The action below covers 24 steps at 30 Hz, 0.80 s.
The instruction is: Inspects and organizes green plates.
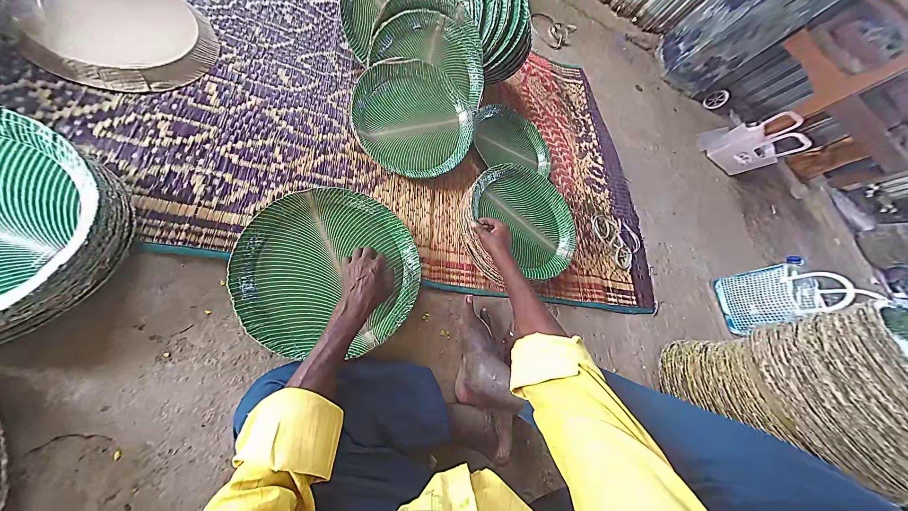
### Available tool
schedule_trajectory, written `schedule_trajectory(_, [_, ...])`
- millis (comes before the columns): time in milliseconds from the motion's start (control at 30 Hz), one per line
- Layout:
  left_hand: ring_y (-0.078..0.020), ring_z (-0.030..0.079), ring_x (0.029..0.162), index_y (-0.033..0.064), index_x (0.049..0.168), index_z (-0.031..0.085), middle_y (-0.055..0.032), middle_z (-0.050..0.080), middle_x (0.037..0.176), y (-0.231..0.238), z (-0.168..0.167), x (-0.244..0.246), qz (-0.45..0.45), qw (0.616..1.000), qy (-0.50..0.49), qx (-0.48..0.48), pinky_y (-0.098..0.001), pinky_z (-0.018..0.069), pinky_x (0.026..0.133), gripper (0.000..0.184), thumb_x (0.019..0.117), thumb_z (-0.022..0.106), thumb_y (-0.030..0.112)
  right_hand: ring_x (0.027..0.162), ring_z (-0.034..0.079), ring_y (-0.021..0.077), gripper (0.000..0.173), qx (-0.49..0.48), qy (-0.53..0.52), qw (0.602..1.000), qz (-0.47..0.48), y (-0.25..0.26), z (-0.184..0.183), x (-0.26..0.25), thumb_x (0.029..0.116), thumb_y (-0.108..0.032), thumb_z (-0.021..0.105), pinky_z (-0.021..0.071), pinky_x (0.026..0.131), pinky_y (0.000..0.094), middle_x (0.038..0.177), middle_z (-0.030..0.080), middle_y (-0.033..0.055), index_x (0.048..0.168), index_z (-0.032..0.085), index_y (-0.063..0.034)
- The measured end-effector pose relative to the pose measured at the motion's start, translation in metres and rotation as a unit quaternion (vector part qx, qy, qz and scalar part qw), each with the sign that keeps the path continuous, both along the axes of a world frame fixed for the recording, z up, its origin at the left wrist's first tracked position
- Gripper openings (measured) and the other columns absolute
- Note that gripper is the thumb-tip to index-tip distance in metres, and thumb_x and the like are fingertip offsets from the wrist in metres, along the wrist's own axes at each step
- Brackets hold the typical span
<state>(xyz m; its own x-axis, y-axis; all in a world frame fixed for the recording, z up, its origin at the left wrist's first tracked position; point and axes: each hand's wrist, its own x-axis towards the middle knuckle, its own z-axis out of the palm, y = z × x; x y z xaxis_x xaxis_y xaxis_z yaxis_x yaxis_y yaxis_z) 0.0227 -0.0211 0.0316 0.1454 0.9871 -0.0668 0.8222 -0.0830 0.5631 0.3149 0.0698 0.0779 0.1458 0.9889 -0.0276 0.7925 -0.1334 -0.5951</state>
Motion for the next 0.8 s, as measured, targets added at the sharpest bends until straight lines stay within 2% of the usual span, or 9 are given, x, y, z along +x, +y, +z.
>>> schedule_trajectory(167, [-0.0413,0.057,0.123,0.0032,0.116,0.073,-0.0221,0.064,0.125,-0.002,0.001,0.004,-0.009,1.000,0.022,-0.015,-0.0596,0.0448,0.097,0.034,0.0983,0.064,0.031,0.112,0.065,0.0444,0.033,-0.002,-0.036,0.999,0.002,-0.001,0.002,0.003,0.1090,-0.021,0.051,0.0500,0.096,0.0619,0.121,0.067,0.0286,0.126,0.067,0.0031])
schedule_trajectory(267, [-0.0412,0.057,0.124,0.0042,0.117,0.073,-0.0219,0.065,0.125,-0.001,0.000,0.003,-0.013,1.000,0.019,-0.018,-0.0593,0.0447,0.098,0.034,0.0991,0.063,0.031,0.110,0.065,0.0469,0.031,-0.013,-0.078,0.997,-0.016,0.000,0.004,0.005,0.1083,-0.017,0.047,0.0495,0.092,0.0659,0.117,0.067,0.0297,0.119,0.069,0.0037])
schedule_trajectory(400, [-0.0410,0.058,0.123,0.0034,0.119,0.073,-0.0218,0.065,0.127,-0.003,0.004,0.006,-0.011,0.999,-0.021,0.026,-0.0582,0.0439,0.101,0.038,0.0997,0.062,0.035,0.110,0.066,0.0415,0.031,0.008,-0.047,0.998,-0.046,0.010,0.014,0.006,0.1065,-0.012,0.048,0.0496,0.097,0.0594,0.114,0.070,0.0270,0.120,0.070,0.0042])
schedule_trajectory(467, [-0.0403,0.063,0.114,0.0018,0.114,0.074,-0.0210,0.069,0.121,-0.007,0.007,0.009,-0.014,0.987,-0.063,0.149,-0.0567,0.0481,0.096,0.036,0.0982,0.064,0.033,0.109,0.066,0.0428,0.031,0.085,-0.049,0.995,0.006,-0.013,0.030,-0.010,0.1090,-0.015,0.046,0.0507,0.095,0.0606,0.117,0.068,0.0270,0.121,0.067,0.0043])
schedule_trajectory(533, [-0.0335,0.069,0.101,0.0035,0.106,0.077,-0.0160,0.074,0.109,-0.015,0.010,0.016,-0.010,0.939,-0.112,0.325,-0.0497,0.0524,0.091,0.028,0.0951,0.064,0.025,0.102,0.066,0.0392,0.031,0.163,-0.058,0.981,0.091,-0.045,0.043,-0.036,0.1103,-0.017,0.045,0.0542,0.088,0.0571,0.113,0.066,0.0238,0.117,0.067,0.0030])
schedule_trajectory(633, [-0.0258,0.067,0.098,0.0063,0.095,0.075,-0.0117,0.074,0.097,-0.026,0.027,0.020,-0.020,0.856,-0.172,0.488,-0.0402,0.0484,0.095,0.023,0.0968,0.057,0.019,0.094,0.069,0.0365,0.020,0.222,-0.021,0.944,0.243,-0.078,0.026,-0.095,0.0977,-0.003,0.056,0.0553,0.082,0.0539,0.100,0.070,0.0217,0.103,0.074,0.0052])
schedule_trajectory(700, [-0.0238,0.067,0.098,0.0082,0.095,0.072,-0.0101,0.072,0.096,-0.032,0.029,0.018,-0.032,0.845,-0.179,0.503,-0.0390,0.0484,0.096,0.024,0.0998,0.054,0.022,0.097,0.071,0.0370,0.017,0.128,0.008,0.933,0.337,-0.107,0.004,-0.130,0.0915,-0.002,0.065,0.0553,0.086,0.0528,0.102,0.073,0.0234,0.102,0.073,0.0074])
schedule_trajectory(767, [-0.0274,0.069,0.095,0.0054,0.097,0.077,-0.0131,0.075,0.098,-0.033,0.022,0.011,-0.042,0.884,-0.162,0.437,-0.0427,0.0515,0.089,0.025,0.0969,0.057,0.021,0.111,0.067,0.0310,0.029,-0.032,0.007,0.917,0.398,-0.137,-0.013,-0.156,0.0991,-0.008,0.058,0.0538,0.096,0.0424,0.118,0.068,0.0228,0.123,0.064,0.0073])
schedule_trajectory(800, [-0.0302,0.070,0.097,0.0042,0.100,0.078,-0.0146,0.075,0.101,-0.032,0.018,0.007,-0.042,0.917,-0.140,0.371,-0.0460,0.0531,0.087,0.026,0.0958,0.058,0.021,0.124,0.061,0.0368,0.035,-0.104,-0.037,0.890,0.443,-0.145,-0.015,-0.164,0.1016,-0.008,0.055,0.0494,0.105,0.0472,0.135,0.062,0.0263,0.133,0.061,0.0059])
